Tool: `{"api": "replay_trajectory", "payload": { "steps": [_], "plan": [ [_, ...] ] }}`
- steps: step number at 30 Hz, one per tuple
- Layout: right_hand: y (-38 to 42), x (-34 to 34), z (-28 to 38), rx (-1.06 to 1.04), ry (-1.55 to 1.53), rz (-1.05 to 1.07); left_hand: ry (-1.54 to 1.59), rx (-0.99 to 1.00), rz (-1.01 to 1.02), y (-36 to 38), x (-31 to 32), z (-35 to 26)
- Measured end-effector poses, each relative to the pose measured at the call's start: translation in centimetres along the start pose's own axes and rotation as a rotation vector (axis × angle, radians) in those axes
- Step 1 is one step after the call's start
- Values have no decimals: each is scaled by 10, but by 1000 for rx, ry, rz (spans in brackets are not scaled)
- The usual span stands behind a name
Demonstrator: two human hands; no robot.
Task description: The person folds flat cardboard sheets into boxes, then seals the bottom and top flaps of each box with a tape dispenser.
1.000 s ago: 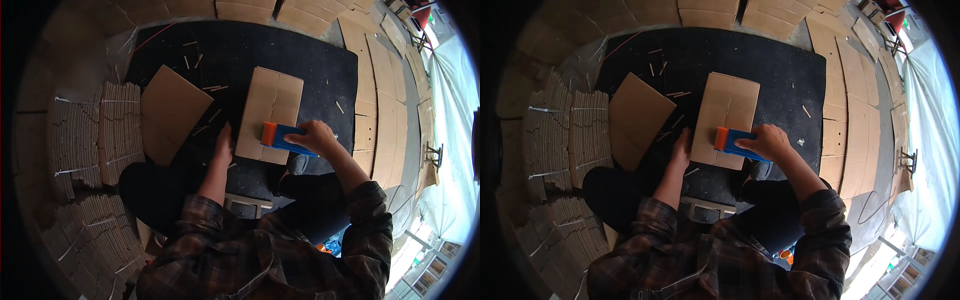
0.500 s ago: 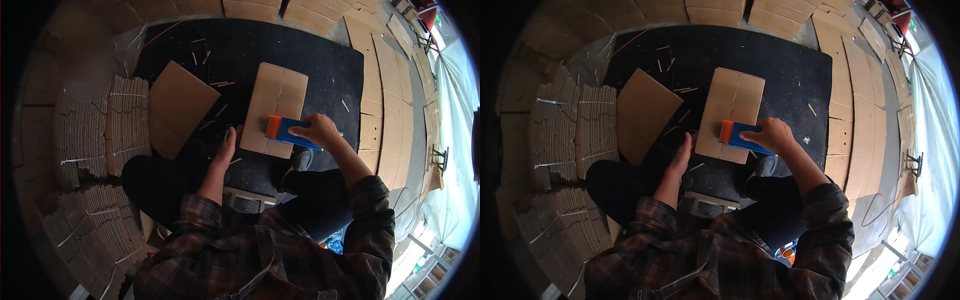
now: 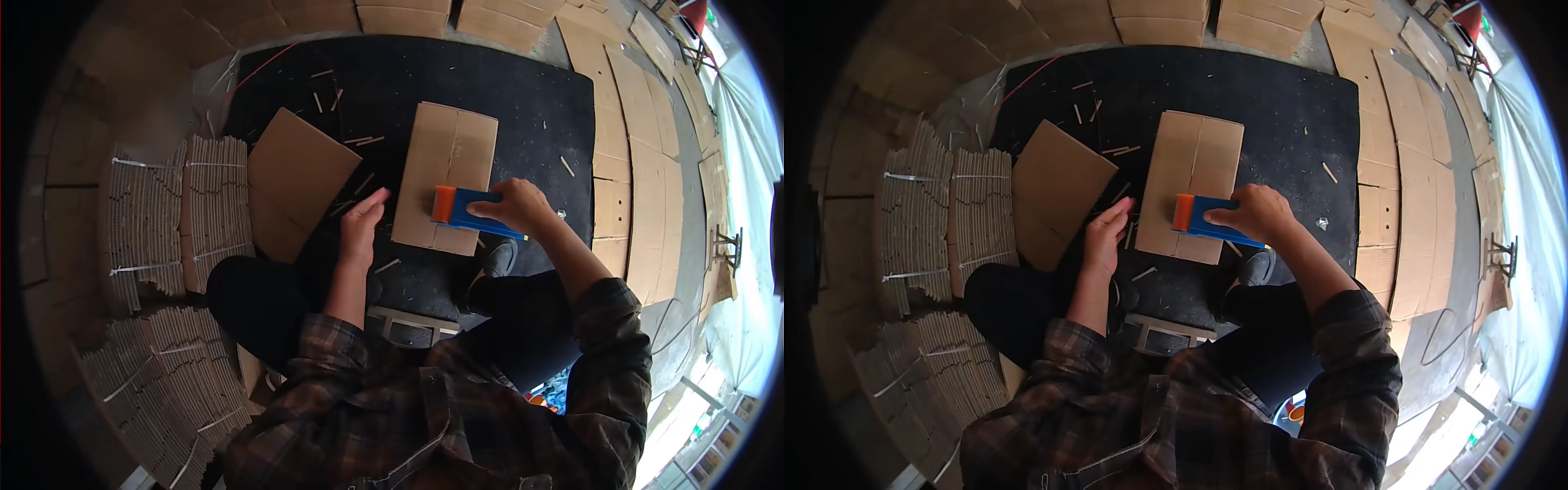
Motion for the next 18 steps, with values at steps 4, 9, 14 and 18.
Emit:
{"api": "replay_trajectory", "payload": {
  "steps": [4,9,14,18],
  "plan": [
    [-2,2,-1,-17,-9,-11,-614,466,-114,19,31,-43],
    [-1,-5,1,-47,1,-24,-1215,633,155,62,118,-8],
    [-7,3,0,-85,-13,26,-1164,630,102,45,104,-4],
    [-9,6,0,-120,-27,28,-1241,616,104,46,104,-1]
  ]
}}
Point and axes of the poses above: each hand's wrist, its own y-axis away from the middle knuckle, its own x-axis out of the palm, z = x × y, the point moved 10 cm from there along -y, towards the middle knuckle, and after that the axes turned 15 degrees about y, right-handed, at the moved point
